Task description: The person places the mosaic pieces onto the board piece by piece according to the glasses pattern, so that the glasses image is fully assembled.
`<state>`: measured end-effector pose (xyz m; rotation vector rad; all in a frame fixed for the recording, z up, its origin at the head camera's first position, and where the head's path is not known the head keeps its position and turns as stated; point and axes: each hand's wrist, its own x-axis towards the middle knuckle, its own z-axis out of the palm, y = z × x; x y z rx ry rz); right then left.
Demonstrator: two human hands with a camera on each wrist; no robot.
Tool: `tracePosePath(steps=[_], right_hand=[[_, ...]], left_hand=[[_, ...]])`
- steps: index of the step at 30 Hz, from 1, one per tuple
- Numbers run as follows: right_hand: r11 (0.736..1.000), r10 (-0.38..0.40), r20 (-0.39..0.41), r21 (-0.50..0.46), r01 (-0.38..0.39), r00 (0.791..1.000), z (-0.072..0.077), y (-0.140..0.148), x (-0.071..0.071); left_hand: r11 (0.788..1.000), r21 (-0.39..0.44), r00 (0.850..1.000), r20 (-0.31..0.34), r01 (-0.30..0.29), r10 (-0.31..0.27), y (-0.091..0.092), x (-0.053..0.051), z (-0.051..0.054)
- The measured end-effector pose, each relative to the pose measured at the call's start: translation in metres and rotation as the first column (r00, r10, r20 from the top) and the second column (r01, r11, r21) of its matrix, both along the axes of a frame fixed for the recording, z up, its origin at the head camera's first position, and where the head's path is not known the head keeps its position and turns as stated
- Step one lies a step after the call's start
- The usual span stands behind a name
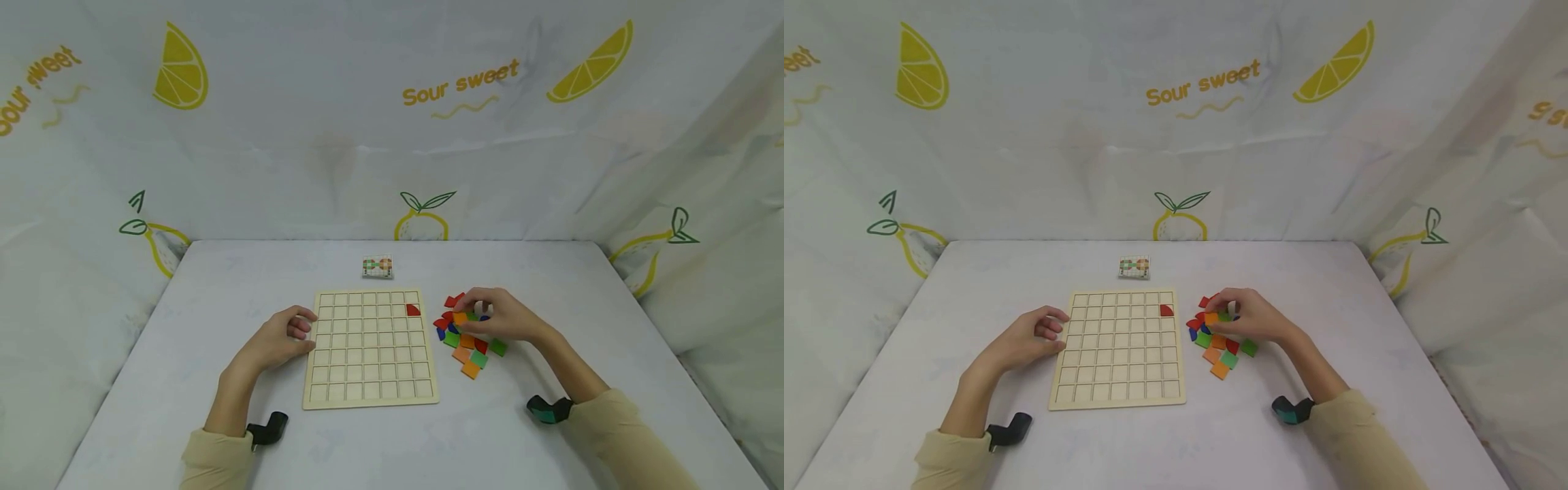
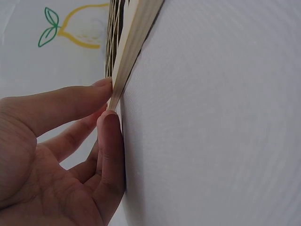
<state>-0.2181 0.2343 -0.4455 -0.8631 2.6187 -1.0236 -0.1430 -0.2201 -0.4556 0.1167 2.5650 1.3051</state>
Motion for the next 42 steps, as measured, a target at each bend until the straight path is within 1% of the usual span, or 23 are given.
tracePosePath(steps=[4, 8, 14, 17, 23, 25, 28, 32, 39, 42], right_hand=[[1.000, 0.007, 0.002, -0.024, -0.007, 1.000, 0.002, -0.016, 0.000], [0.999, 0.002, 0.024, -0.049, -0.001, 1.000, 0.001, -0.033, -0.001], [0.991, 0.046, 0.024, -0.124, -0.043, 0.999, -0.005, -0.058, -0.006], [0.991, 0.046, 0.028, -0.126, -0.042, 0.999, -0.011, -0.071, -0.008], [0.990, 0.052, -0.025, -0.131, -0.055, 0.998, -0.022, -0.092, -0.013], [0.991, 0.044, -0.038, -0.121, -0.048, 0.998, -0.024, -0.097, -0.014], [0.995, 0.030, -0.053, -0.093, -0.035, 0.998, -0.023, -0.103, -0.015], [0.998, 0.019, -0.045, -0.067, -0.022, 0.999, -0.020, -0.107, -0.015], [0.998, 0.018, -0.026, -0.053, -0.020, 0.999, -0.020, -0.108, -0.014], [0.998, 0.020, -0.049, -0.057, -0.023, 0.999, -0.023, -0.108, -0.014]], left_hand=[[1.000, -0.003, 1.000, 0.002, 0.000, 0.000, 0.000, 0.000, 0.000], [1.000, 0.002, 1.000, 0.000, 0.000, 0.000, 0.000, 0.000, 0.001], [1.000, 0.003, 1.000, -0.005, 0.004, -0.004, -0.001, 0.001, 0.002], [1.000, 0.004, 1.000, -0.006, 0.004, -0.004, -0.001, 0.001, 0.001], [1.000, 0.005, 1.000, -0.008, 0.004, -0.004, 0.000, 0.001, 0.001], [1.000, 0.006, 1.000, -0.008, 0.005, -0.005, 0.000, 0.001, 0.002], [1.000, 0.006, 1.000, -0.009, 0.005, -0.005, 0.000, 0.001, 0.002], [1.000, 0.005, 1.000, -0.010, 0.006, -0.005, 0.001, 0.001, 0.002], [1.000, 0.010, 1.000, -0.007, 0.006, -0.006, 0.000, 0.000, 0.002], [1.000, 0.011, 1.000, -0.003, 0.004, -0.004, 0.000, 0.001, 0.002]])
